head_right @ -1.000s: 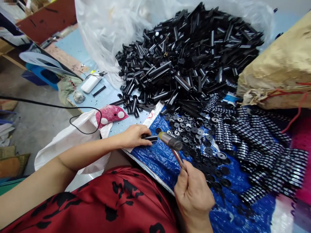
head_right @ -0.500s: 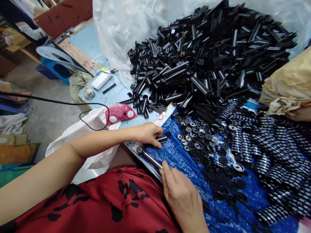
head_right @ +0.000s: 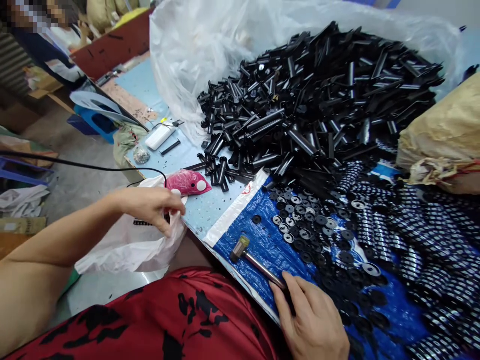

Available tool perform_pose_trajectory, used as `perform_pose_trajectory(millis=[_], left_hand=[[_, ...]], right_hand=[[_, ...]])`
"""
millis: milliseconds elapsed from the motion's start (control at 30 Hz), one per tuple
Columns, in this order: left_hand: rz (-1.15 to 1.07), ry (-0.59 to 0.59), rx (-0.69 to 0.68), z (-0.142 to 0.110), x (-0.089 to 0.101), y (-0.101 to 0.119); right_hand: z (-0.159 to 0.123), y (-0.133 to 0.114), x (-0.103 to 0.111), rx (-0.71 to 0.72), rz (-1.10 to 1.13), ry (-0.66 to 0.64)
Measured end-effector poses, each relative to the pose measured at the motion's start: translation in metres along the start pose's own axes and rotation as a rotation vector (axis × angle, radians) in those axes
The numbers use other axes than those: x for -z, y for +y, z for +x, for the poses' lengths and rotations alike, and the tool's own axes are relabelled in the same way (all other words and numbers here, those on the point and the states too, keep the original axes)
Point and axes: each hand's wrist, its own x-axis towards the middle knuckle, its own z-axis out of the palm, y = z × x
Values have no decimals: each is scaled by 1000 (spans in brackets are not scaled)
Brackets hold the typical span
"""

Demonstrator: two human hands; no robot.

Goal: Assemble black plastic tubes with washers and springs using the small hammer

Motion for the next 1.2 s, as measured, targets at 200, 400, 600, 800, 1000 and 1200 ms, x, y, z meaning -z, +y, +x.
perform_pose_trajectory(millis=[200, 400, 600, 800, 1000, 1200], left_hand=[[447, 616, -34, 128, -15, 18], [659, 769, 39, 194, -10, -5], [680, 924, -73, 158, -21, 20], [299, 578, -354, 144, -72, 42], [195, 361, -135, 137, -59, 44], [114, 143, -119, 132, -35, 42]], right_hand=[[2, -2, 4, -85, 39, 4], [-40, 30, 42, -611, -55, 108], [-55, 84, 68, -1120, -219, 43], [-46, 95, 70, -1269, -187, -114], [-76, 93, 87, -1324, 8, 73], [-73, 66, 83, -1330, 466, 410]])
